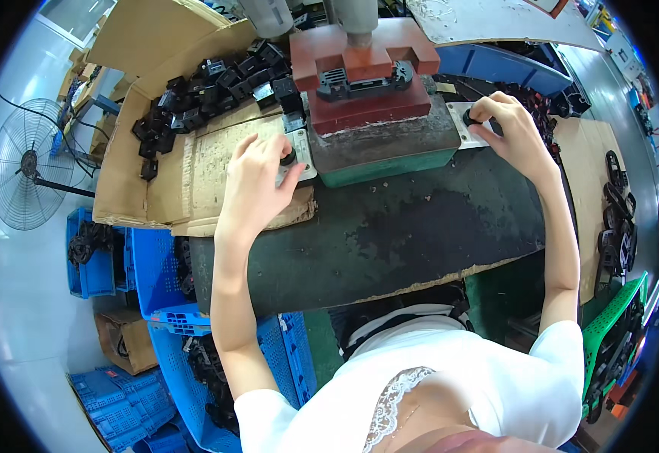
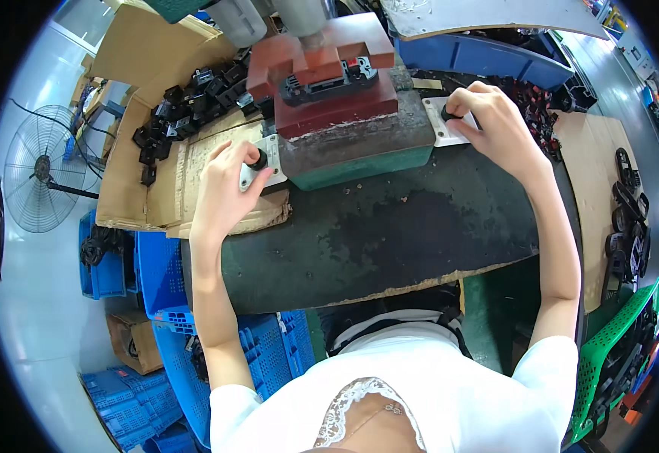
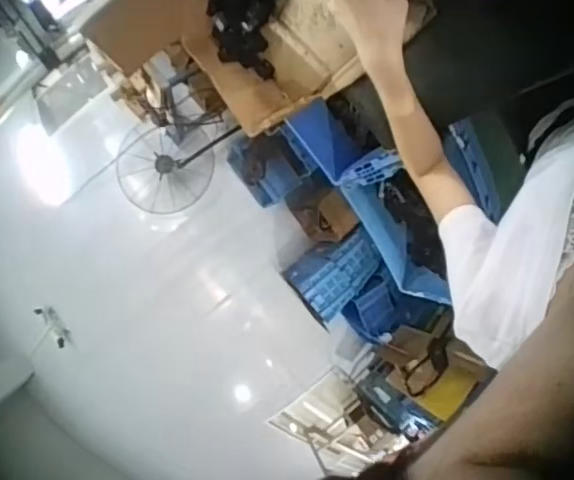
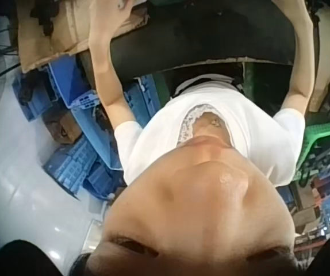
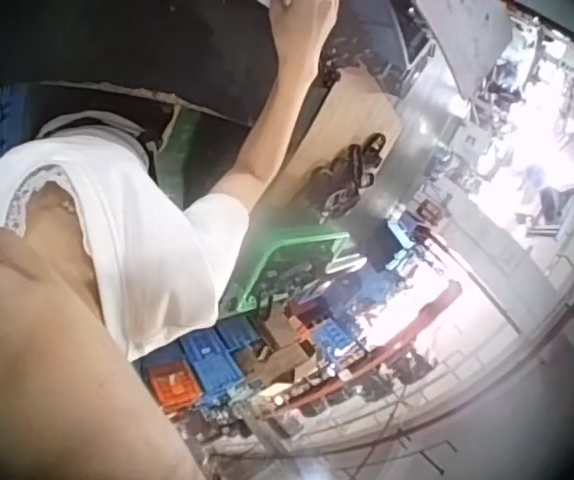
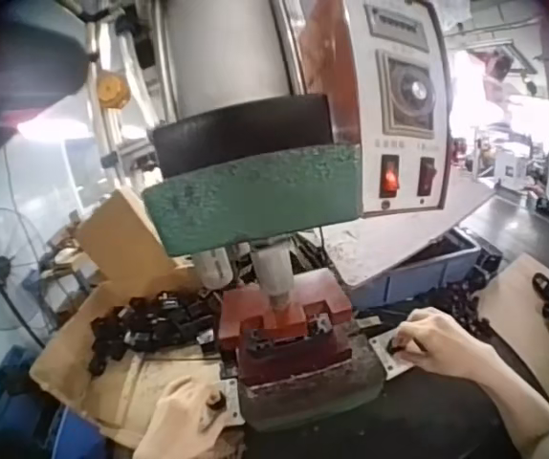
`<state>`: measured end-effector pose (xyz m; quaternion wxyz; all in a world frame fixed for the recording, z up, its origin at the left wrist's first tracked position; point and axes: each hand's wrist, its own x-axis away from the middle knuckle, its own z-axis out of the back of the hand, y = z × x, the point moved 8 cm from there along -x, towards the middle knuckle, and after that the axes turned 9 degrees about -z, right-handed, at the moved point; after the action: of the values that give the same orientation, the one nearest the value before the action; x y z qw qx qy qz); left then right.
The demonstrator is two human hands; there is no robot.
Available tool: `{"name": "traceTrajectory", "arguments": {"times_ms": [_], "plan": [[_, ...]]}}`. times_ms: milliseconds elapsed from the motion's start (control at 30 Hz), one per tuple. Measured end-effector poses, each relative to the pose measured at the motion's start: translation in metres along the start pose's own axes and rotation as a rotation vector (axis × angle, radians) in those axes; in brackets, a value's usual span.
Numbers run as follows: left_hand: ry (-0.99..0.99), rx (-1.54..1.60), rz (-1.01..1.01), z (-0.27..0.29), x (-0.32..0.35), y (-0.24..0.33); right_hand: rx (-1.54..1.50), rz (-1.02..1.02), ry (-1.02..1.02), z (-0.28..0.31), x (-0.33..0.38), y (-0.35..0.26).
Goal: Assembling plastic device housings by placing components into a press machine and operating the machine to join them.
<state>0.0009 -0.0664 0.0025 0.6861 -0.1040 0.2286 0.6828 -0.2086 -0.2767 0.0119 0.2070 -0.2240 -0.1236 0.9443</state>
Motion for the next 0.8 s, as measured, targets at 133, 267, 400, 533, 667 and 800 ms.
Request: {"name": "traceTrajectory", "arguments": {"times_ms": [133,267,400,533,667,800], "plan": [[0.018,0.031,0.006,0.000,0.003,-0.002,-0.030,-0.045,-0.025,0.000,-0.002,-0.001],[0.132,0.110,0.061,0.003,0.004,-0.014,-0.219,-0.101,0.001,0.000,-0.014,0.016],[0.268,0.318,0.143,0.000,-0.011,-0.029,-0.424,-0.188,0.191,-0.004,-0.017,0.061],[0.280,0.271,-0.066,-0.005,-0.051,-0.014,-0.422,-0.212,0.235,-0.012,-0.012,0.073],[0.119,0.310,-0.035,-0.024,-0.087,-0.026,-0.365,-0.145,0.251,-0.011,-0.013,0.061],[0.127,0.516,0.079,-0.027,-0.093,-0.032,-0.279,-0.086,0.256,-0.005,-0.009,0.052]]}}
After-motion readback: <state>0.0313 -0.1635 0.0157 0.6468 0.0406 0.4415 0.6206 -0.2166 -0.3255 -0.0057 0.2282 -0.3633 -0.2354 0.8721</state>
